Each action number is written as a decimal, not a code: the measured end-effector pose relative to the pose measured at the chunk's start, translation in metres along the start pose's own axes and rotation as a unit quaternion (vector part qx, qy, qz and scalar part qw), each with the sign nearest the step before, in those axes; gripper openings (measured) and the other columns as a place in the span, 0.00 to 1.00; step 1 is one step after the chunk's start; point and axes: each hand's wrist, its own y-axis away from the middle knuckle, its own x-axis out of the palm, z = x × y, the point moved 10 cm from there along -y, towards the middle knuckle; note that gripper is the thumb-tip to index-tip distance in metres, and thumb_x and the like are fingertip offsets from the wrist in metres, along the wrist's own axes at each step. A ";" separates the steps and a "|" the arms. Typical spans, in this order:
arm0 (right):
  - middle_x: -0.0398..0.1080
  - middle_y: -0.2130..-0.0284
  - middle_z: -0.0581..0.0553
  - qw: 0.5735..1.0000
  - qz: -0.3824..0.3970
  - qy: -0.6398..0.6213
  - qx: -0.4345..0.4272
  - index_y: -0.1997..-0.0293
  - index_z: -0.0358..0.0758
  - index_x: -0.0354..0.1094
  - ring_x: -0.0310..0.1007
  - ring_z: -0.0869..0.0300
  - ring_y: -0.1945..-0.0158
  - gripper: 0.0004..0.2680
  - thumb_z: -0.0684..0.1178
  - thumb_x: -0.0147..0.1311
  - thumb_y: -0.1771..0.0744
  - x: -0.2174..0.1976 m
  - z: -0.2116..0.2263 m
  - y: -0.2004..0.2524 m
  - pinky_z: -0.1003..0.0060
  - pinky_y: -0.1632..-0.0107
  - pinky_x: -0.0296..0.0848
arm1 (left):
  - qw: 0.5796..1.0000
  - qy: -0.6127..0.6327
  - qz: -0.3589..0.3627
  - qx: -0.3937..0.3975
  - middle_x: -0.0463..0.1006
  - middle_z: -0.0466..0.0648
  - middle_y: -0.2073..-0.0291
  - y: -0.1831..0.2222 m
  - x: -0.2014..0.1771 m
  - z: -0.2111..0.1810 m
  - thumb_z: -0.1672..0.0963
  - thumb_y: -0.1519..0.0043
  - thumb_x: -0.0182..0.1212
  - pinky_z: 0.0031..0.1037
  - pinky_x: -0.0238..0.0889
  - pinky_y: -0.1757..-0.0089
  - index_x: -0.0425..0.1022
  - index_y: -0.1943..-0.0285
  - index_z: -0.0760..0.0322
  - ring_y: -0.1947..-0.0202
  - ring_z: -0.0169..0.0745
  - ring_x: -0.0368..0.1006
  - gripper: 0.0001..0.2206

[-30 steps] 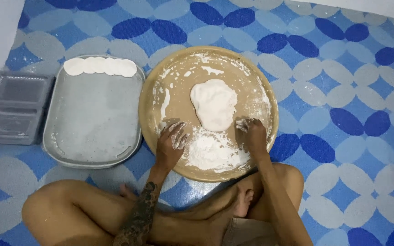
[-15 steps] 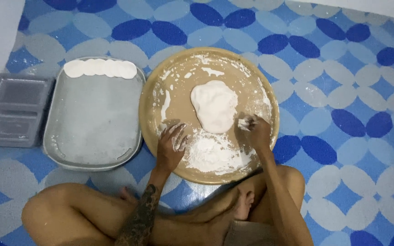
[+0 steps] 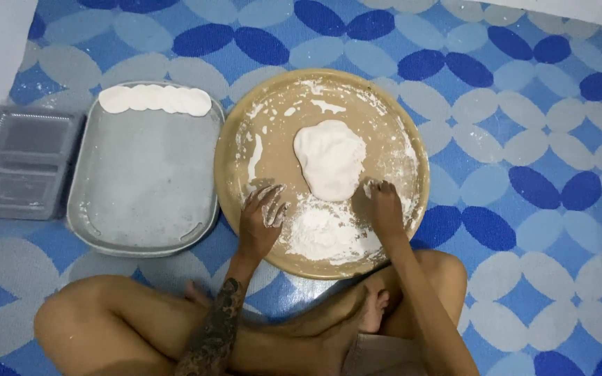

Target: A person sits on the floor and manually shapes small portions of white dough into flat discs, placing them onto a metal tray.

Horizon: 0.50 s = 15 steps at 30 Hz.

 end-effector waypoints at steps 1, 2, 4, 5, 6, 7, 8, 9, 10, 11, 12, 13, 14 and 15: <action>0.76 0.67 0.28 1.000 0.001 0.000 -0.001 0.62 0.26 0.77 0.80 0.42 0.62 0.04 0.33 0.60 0.37 0.009 -0.004 0.003 0.56 0.54 0.78 | 1.000 -0.001 -0.001 -0.001 0.79 0.54 0.53 0.000 0.000 0.003 0.61 0.42 0.71 0.45 0.68 0.49 0.79 0.43 0.62 0.52 0.56 0.77 0.17; 0.76 0.66 0.28 1.000 0.013 0.022 -0.013 0.60 0.27 0.77 0.79 0.42 0.59 0.05 0.33 0.60 0.37 0.020 -0.006 0.006 0.57 0.54 0.79 | 1.000 -0.011 -0.003 0.003 0.79 0.53 0.52 0.000 0.000 0.005 0.60 0.42 0.72 0.44 0.68 0.49 0.79 0.43 0.61 0.51 0.55 0.77 0.17; 0.75 0.65 0.28 0.998 0.030 0.048 -0.024 0.59 0.28 0.77 0.79 0.42 0.57 0.05 0.34 0.60 0.37 0.033 -0.018 0.009 0.57 0.55 0.79 | 1.000 -0.018 -0.005 0.003 0.79 0.52 0.52 0.005 0.002 0.003 0.60 0.42 0.72 0.44 0.68 0.49 0.79 0.43 0.61 0.51 0.54 0.77 0.18; 0.74 0.69 0.28 0.999 0.039 0.006 0.006 0.62 0.26 0.77 0.79 0.40 0.61 0.04 0.35 0.60 0.37 0.038 -0.030 0.003 0.54 0.58 0.79 | 1.000 -0.010 0.001 -0.004 0.79 0.53 0.52 0.002 0.002 0.003 0.60 0.41 0.71 0.45 0.68 0.49 0.78 0.43 0.62 0.52 0.55 0.77 0.17; 0.74 0.72 0.27 0.998 0.047 -0.037 0.036 0.65 0.25 0.77 0.79 0.39 0.65 0.03 0.37 0.60 0.36 0.043 -0.041 -0.003 0.51 0.61 0.80 | 1.000 -0.002 0.008 -0.011 0.79 0.55 0.52 0.001 0.003 0.003 0.60 0.41 0.70 0.47 0.67 0.49 0.78 0.43 0.63 0.52 0.57 0.77 0.16; 0.74 0.72 0.27 0.997 0.048 -0.038 0.036 0.65 0.25 0.77 0.79 0.39 0.65 0.03 0.37 0.60 0.36 0.044 -0.041 -0.010 0.51 0.61 0.80 | 1.000 -0.002 0.009 -0.012 0.79 0.55 0.52 0.003 0.006 0.008 0.60 0.41 0.70 0.47 0.67 0.49 0.78 0.43 0.63 0.52 0.57 0.77 0.16; 0.72 0.77 0.33 0.999 0.044 -0.016 0.022 0.70 0.28 0.76 0.78 0.43 0.71 0.04 0.38 0.60 0.36 0.043 -0.039 -0.017 0.54 0.66 0.79 | 1.000 -0.020 0.006 0.004 0.79 0.54 0.52 0.005 0.009 0.010 0.60 0.42 0.71 0.46 0.68 0.49 0.78 0.43 0.62 0.51 0.57 0.77 0.17; 0.71 0.82 0.39 0.999 0.038 0.009 0.012 0.75 0.30 0.75 0.77 0.47 0.76 0.06 0.39 0.60 0.36 0.039 -0.040 -0.024 0.57 0.71 0.77 | 0.999 -0.033 0.006 0.024 0.79 0.54 0.53 0.004 0.015 0.010 0.60 0.43 0.72 0.46 0.68 0.49 0.78 0.43 0.61 0.50 0.57 0.77 0.18; 0.71 0.82 0.39 0.999 0.038 0.011 0.017 0.75 0.30 0.75 0.77 0.47 0.76 0.06 0.39 0.60 0.36 0.034 -0.036 -0.015 0.57 0.71 0.77 | 0.999 -0.029 0.010 0.026 0.79 0.54 0.53 0.006 0.014 0.005 0.60 0.43 0.72 0.46 0.68 0.49 0.78 0.43 0.61 0.50 0.57 0.77 0.18; 0.72 0.80 0.38 0.998 0.054 0.005 0.031 0.73 0.30 0.75 0.78 0.46 0.73 0.05 0.40 0.61 0.36 0.032 -0.033 -0.015 0.57 0.69 0.78 | 0.998 -0.047 0.013 0.030 0.79 0.54 0.53 0.004 0.013 0.001 0.59 0.43 0.72 0.45 0.68 0.49 0.78 0.43 0.62 0.51 0.57 0.77 0.18; 0.73 0.78 0.37 0.997 0.070 -0.001 0.045 0.70 0.29 0.75 0.79 0.46 0.70 0.05 0.41 0.63 0.36 0.031 -0.030 -0.014 0.57 0.67 0.79 | 0.997 -0.065 0.017 0.034 0.79 0.54 0.53 0.003 0.012 -0.003 0.59 0.43 0.72 0.45 0.68 0.49 0.78 0.43 0.62 0.51 0.56 0.77 0.18; 0.73 0.78 0.37 0.997 0.070 -0.002 0.044 0.70 0.29 0.75 0.79 0.46 0.70 0.05 0.41 0.63 0.36 0.027 -0.031 -0.010 0.57 0.67 0.79 | 0.997 -0.065 0.016 0.033 0.79 0.54 0.53 0.004 0.010 -0.005 0.59 0.43 0.72 0.45 0.68 0.49 0.78 0.43 0.62 0.51 0.56 0.77 0.18; 0.74 0.74 0.38 0.993 0.075 -0.058 0.070 0.66 0.33 0.76 0.79 0.44 0.66 0.04 0.42 0.66 0.38 0.025 -0.037 -0.005 0.53 0.61 0.79 | 0.999 -0.046 0.009 0.021 0.79 0.54 0.53 0.003 0.008 -0.006 0.59 0.41 0.71 0.46 0.68 0.49 0.78 0.42 0.62 0.52 0.56 0.77 0.18; 0.75 0.70 0.39 0.986 0.078 -0.115 0.096 0.62 0.37 0.78 0.80 0.43 0.62 0.08 0.43 0.69 0.40 0.024 -0.043 -0.003 0.49 0.56 0.79 | 1.000 -0.027 0.003 0.011 0.79 0.55 0.54 0.000 0.004 -0.005 0.59 0.40 0.70 0.48 0.68 0.49 0.78 0.41 0.62 0.53 0.57 0.78 0.17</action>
